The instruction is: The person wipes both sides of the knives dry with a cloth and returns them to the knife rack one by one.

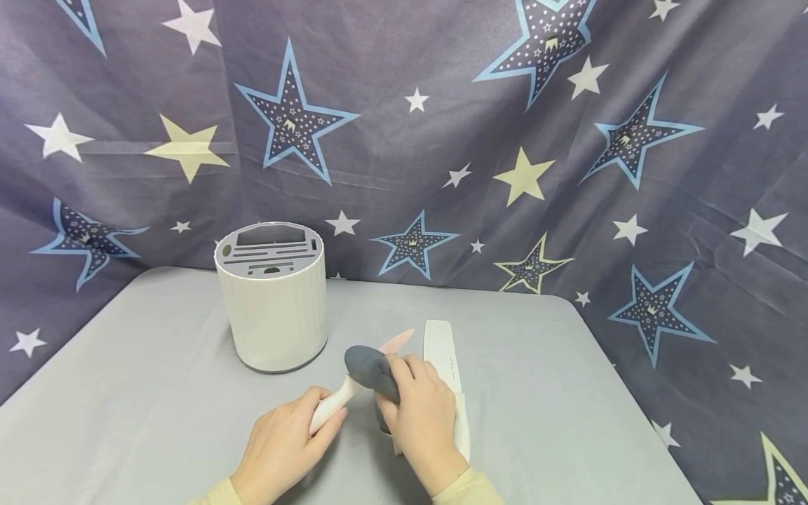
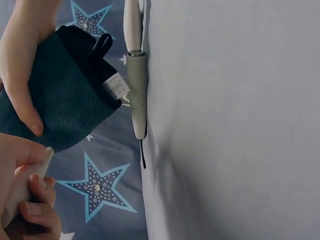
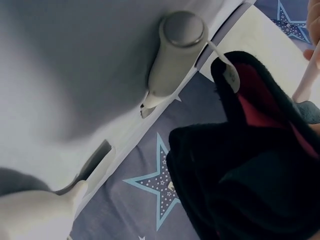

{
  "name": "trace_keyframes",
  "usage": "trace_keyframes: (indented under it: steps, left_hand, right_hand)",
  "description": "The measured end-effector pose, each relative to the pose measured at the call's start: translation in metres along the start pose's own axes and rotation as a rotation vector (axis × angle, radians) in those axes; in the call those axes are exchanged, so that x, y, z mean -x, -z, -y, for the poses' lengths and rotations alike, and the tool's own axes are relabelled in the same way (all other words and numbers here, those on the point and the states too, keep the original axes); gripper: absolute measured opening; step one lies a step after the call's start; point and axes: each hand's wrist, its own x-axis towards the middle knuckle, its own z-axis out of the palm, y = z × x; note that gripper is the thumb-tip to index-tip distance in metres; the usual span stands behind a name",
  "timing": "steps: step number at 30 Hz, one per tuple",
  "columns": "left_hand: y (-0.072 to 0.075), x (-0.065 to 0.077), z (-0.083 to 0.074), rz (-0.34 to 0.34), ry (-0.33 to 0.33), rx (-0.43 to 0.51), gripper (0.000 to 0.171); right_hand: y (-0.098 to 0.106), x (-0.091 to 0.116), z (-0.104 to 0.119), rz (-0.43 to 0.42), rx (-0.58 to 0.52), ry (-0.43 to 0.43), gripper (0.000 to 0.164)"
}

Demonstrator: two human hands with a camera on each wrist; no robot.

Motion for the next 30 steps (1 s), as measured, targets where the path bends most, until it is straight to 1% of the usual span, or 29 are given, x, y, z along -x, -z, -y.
trace_keyframes:
  steps: [17, 24, 30]
  left_hand:
    - [0.000, 0.000, -0.001, -0.022, -0.016, -0.006, 0.022]
    - [0.001, 0.001, -0.003, -0.007, -0.008, -0.003, 0.022]
    - [0.002, 0.001, -0.003, 0.003, -0.006, 0.006, 0.022]
  right_hand:
    - [0.001, -0.006, -0.013, 0.000, 0.007, -0.060, 0.046]
    - [0.001, -0.007, -0.018, 0.007, 0.020, -0.089, 0.044]
    - [0.000, -0.007, -0.023, 0.014, 0.023, -0.121, 0.046]
